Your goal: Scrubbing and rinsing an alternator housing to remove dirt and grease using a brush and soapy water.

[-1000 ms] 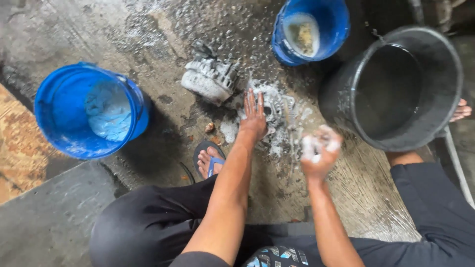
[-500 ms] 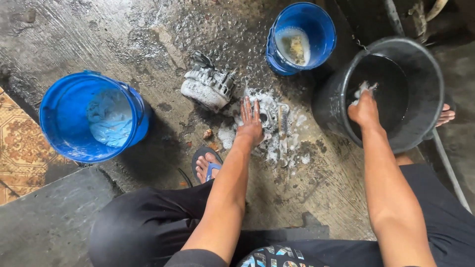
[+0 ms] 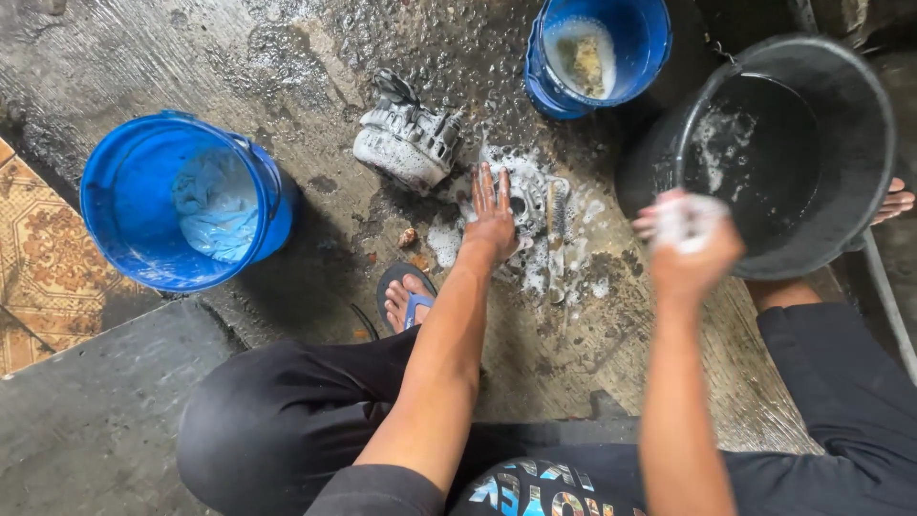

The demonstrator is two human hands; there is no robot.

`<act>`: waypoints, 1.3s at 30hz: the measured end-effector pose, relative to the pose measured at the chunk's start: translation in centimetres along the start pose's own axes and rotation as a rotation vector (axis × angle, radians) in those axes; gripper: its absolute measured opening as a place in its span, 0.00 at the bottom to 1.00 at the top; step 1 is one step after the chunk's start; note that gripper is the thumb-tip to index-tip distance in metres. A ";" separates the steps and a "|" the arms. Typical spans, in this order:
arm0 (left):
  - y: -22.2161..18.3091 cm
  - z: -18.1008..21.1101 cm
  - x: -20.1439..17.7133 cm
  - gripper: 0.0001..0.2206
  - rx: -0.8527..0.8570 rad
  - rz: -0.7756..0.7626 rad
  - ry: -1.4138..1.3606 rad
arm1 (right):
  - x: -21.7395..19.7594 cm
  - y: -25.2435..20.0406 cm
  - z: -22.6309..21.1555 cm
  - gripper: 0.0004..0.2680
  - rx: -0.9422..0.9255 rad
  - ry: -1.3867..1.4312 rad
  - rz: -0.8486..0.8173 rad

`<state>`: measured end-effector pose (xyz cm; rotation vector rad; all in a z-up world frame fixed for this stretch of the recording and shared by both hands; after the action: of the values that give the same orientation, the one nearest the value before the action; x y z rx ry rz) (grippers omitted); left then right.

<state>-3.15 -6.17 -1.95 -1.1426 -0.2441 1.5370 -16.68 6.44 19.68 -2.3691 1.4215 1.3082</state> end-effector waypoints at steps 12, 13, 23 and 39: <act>-0.3 -0.2 -0.4 0.54 -0.033 0.011 -0.146 | 9.3 -15.5 6.4 0.16 0.460 -0.458 -0.487; -0.2 -0.4 -0.3 0.55 -0.034 0.017 -0.147 | 9.6 -15.1 6.0 0.16 0.439 -0.433 -0.486; 2.0 -1.6 2.0 0.54 0.018 0.032 -0.228 | 9.7 -17.9 4.2 0.16 0.396 -0.439 -0.460; 1.1 -2.5 1.9 0.54 0.102 0.073 -0.218 | 14.7 -13.3 6.1 0.12 0.156 -0.457 -0.161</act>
<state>-1.76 -5.99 -4.96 -0.9130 -0.2694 1.7212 -7.47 6.72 1.09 -1.8782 1.1264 1.5047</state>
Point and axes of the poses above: each hand's wrist, its own y-axis towards the middle knuckle, its own x-axis out of the palm, z = x × y, the point moved 2 cm from there along y, towards the middle knuckle, and after that the axes turned 7 degrees about -y, right-handed, at the moved point
